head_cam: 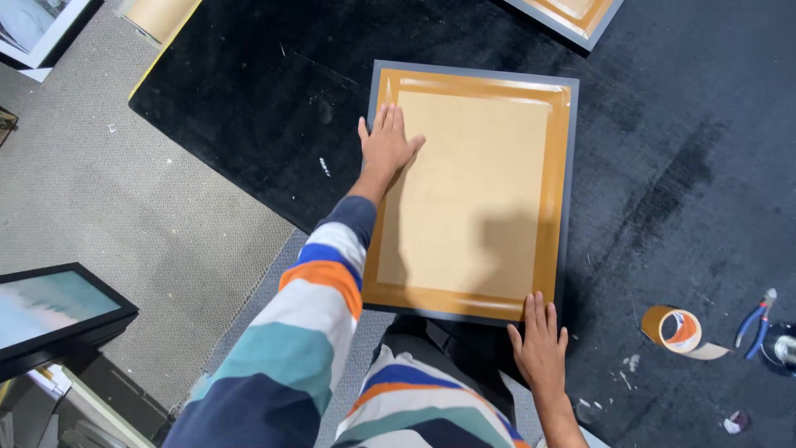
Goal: Completing the framing of artwork by applying backing tape, stapling the backboard, attaching hanging wire, and cleaning the glass.
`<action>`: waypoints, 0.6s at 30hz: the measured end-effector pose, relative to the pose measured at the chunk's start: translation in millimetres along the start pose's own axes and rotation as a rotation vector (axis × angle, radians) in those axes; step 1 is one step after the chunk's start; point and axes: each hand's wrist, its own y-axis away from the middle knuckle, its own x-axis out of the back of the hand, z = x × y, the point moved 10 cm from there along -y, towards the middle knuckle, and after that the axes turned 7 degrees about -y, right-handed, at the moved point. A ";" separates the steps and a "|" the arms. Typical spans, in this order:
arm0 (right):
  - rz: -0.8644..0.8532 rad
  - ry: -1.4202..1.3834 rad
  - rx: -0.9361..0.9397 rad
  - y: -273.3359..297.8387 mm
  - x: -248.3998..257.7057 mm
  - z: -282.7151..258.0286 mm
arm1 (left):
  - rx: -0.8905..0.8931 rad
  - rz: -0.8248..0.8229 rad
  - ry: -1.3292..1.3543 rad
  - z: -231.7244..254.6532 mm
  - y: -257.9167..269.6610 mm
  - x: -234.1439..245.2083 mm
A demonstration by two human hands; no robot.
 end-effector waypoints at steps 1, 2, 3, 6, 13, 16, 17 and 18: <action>-0.006 0.001 -0.003 -3.1 4.4 -2.3 | -0.001 -0.006 0.001 0.3 -16.0 1.7; -0.105 -0.063 -0.060 -5.2 -0.8 1.1 | -0.012 0.008 -0.017 2.2 -31.6 5.0; -0.204 -0.129 -0.118 -4.9 -6.4 4.0 | -0.022 0.022 -0.035 3.6 -45.7 7.7; -0.210 -0.163 -0.140 -5.9 -10.7 7.5 | -0.067 0.091 -0.290 15.0 -58.4 -9.2; -0.009 -0.028 -0.002 -3.7 -11.0 7.7 | -0.148 -0.004 -0.492 20.1 -54.4 17.4; -0.154 -0.429 -0.112 -4.2 -17.1 15.4 | -0.287 -0.003 -0.118 21.1 -3.1 39.9; 0.079 -0.585 -0.098 -5.4 -0.4 23.4 | -0.252 0.007 0.125 14.4 20.5 41.7; 0.314 -0.738 -0.079 -1.9 15.4 35.2 | -0.220 0.016 0.368 8.1 43.8 41.2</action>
